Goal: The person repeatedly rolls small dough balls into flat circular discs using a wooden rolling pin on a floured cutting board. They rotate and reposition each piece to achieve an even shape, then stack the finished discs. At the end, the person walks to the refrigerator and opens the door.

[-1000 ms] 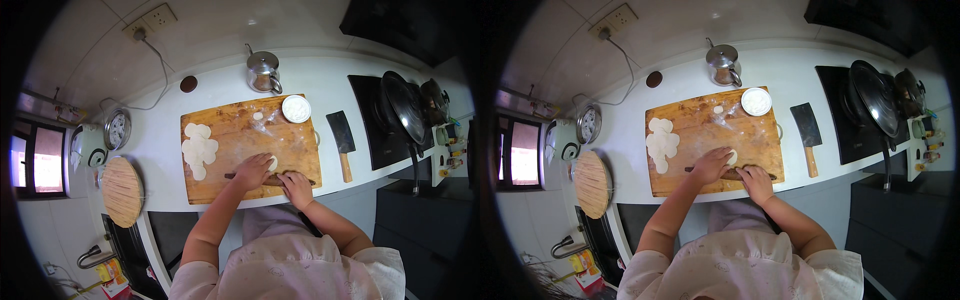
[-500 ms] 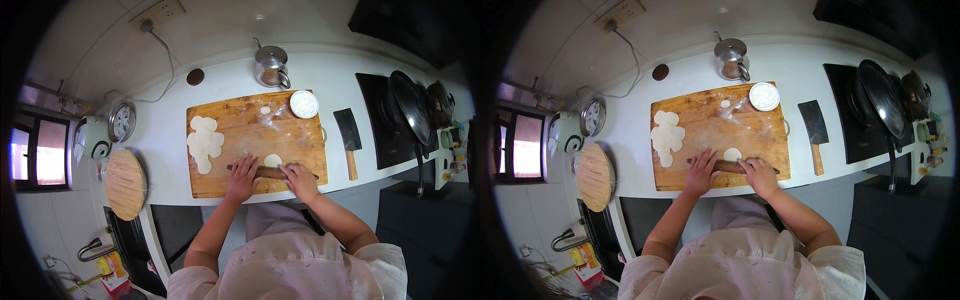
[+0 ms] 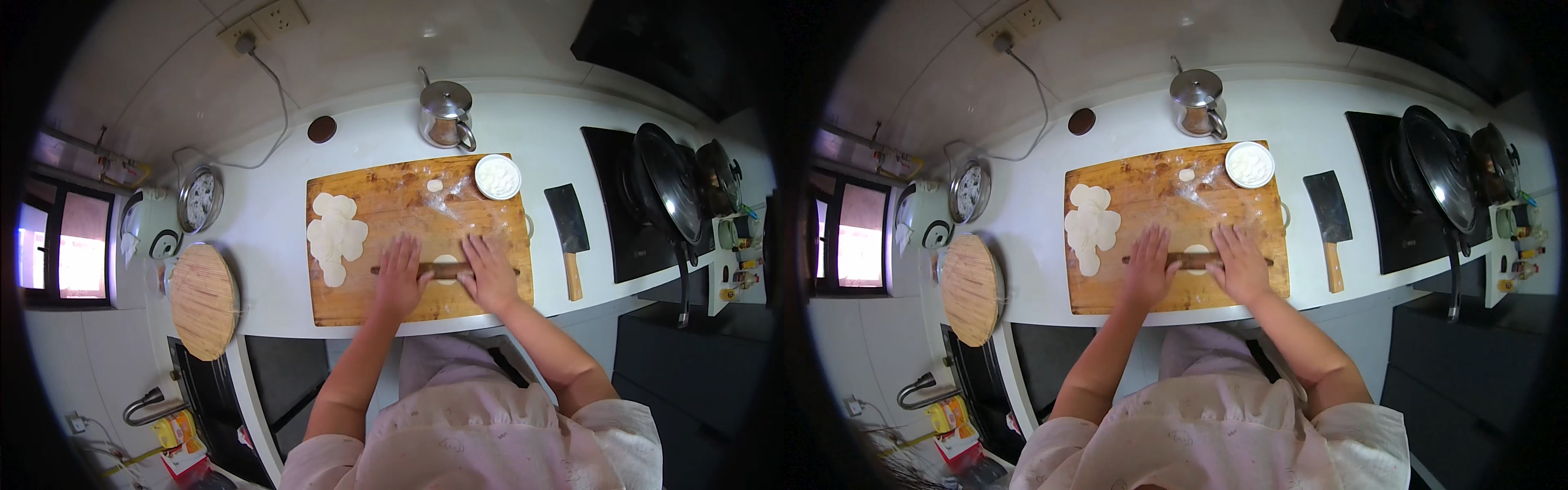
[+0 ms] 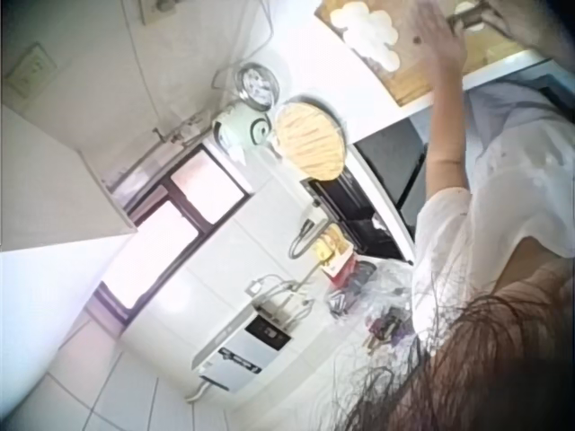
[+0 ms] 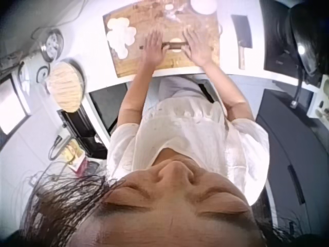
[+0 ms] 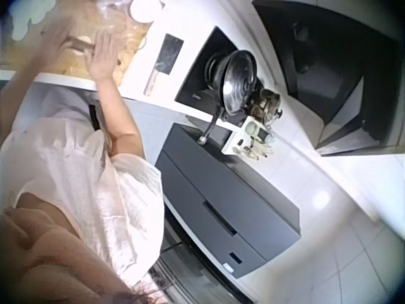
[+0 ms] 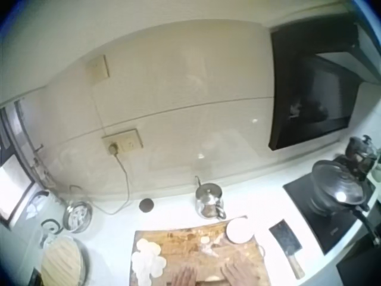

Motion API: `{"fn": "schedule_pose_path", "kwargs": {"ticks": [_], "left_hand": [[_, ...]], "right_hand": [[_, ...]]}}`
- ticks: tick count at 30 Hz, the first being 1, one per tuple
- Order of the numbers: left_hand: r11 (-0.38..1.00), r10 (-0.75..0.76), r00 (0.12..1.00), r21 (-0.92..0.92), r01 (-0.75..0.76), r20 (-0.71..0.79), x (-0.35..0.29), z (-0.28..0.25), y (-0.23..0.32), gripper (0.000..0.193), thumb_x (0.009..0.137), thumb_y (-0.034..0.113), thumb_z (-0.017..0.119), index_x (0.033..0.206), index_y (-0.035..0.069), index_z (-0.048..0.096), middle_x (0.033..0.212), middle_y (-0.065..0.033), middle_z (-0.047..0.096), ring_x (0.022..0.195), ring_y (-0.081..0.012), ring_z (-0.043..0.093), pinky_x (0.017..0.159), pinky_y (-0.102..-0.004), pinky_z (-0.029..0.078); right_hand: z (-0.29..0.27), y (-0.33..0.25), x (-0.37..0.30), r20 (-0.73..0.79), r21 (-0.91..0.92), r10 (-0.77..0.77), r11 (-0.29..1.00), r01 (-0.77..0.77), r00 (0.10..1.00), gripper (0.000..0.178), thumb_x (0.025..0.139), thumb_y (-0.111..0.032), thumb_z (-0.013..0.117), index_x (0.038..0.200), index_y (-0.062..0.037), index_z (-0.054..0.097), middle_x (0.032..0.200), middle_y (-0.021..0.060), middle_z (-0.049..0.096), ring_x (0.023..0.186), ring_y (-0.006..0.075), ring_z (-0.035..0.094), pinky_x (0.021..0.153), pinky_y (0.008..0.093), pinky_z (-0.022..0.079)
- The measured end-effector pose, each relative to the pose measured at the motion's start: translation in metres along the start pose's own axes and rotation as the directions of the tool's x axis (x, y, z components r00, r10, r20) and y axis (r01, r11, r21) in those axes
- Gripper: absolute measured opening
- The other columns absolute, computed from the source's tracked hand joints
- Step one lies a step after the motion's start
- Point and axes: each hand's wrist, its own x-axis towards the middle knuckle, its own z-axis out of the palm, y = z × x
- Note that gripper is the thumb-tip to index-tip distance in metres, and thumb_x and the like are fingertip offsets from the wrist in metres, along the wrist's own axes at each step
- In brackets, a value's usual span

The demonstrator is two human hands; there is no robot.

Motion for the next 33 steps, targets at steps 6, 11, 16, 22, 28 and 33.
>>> {"fn": "schedule_pose_path", "kwargs": {"ticks": [6,11,16,22,28,33], "left_hand": [[0.996,0.076,0.997,-0.057,-0.074,0.021,-0.018,0.0,-0.003,0.069,0.096,0.038,0.059,0.153,0.007,0.035,0.161,-0.0179,0.03,0.148,-0.0378,0.029,0.117,-0.0586,0.025],[0.998,0.028,0.998,0.066,-0.025,-0.053,0.042,0.004,0.0,0.064,0.096,0.04,0.059,0.149,0.007,0.042,0.159,-0.0161,0.033,0.146,-0.0358,0.033,0.117,-0.054,0.027],[0.996,-0.065,0.998,-0.061,0.065,-0.001,0.036,0.0,0.009,0.059,0.095,0.036,0.062,0.145,0.008,0.048,0.155,-0.0156,0.038,0.14,-0.0339,0.041,0.112,-0.0477,0.037],[0.981,-0.069,0.994,-0.175,0.083,0.084,0.051,-0.003,0.021,0.031,0.086,0.026,0.073,0.11,0.009,0.066,0.119,-0.0115,0.06,0.115,-0.0324,0.056,0.095,-0.0434,0.048],[0.973,-0.08,0.977,-0.199,0.12,0.199,0.059,0.011,0.016,0.022,0.079,0.026,0.08,0.09,0.011,0.07,0.104,-0.0075,0.064,0.105,-0.0308,0.06,0.089,-0.0434,0.05],[0.947,-0.11,0.974,-0.276,0.163,0.197,0.05,0.016,0.014,0.019,0.078,0.025,0.081,0.087,0.012,0.071,0.1,-0.0066,0.066,0.102,-0.0299,0.062,0.087,-0.0423,0.051]], "right_hand": [[-0.003,-0.005,-0.025,0.054,0.071,-0.006,0.997,0.002,0.999,0.071,0.089,-0.036,0.068,0.148,-0.0059,0.043,0.15,0.0146,0.046,0.139,0.0369,0.042,0.116,0.0462,0.034],[0.008,0.025,0.024,-0.07,-0.003,0.13,0.991,-0.131,0.989,0.069,0.09,-0.039,0.067,0.146,-0.0055,0.045,0.151,0.0144,0.045,0.14,0.0365,0.04,0.117,0.0441,0.033],[0.002,0.014,-0.002,-0.063,0.038,0.064,0.997,-0.062,0.996,0.065,0.089,-0.034,0.067,0.145,-0.0063,0.048,0.15,0.0135,0.046,0.138,0.0365,0.042,0.114,0.0478,0.035],[0.002,-0.003,-0.057,-0.002,0.163,-0.056,0.985,0.056,0.998,0.056,0.081,-0.024,0.074,0.132,-0.0093,0.057,0.129,0.01,0.058,0.12,0.0323,0.054,0.104,0.0451,0.042],[0.005,0.02,-0.046,0.013,0.149,-0.16,0.976,0.156,0.987,0.046,0.078,-0.025,0.076,0.121,-0.0134,0.062,0.114,0.0056,0.062,0.109,0.0273,0.058,0.095,0.0403,0.046],[0.006,0.031,-0.041,-0.003,0.103,-0.195,0.976,0.194,0.981,0.047,0.077,-0.027,0.076,0.12,-0.0139,0.062,0.114,0.0053,0.062,0.108,0.0266,0.058,0.093,0.0404,0.047]]}}
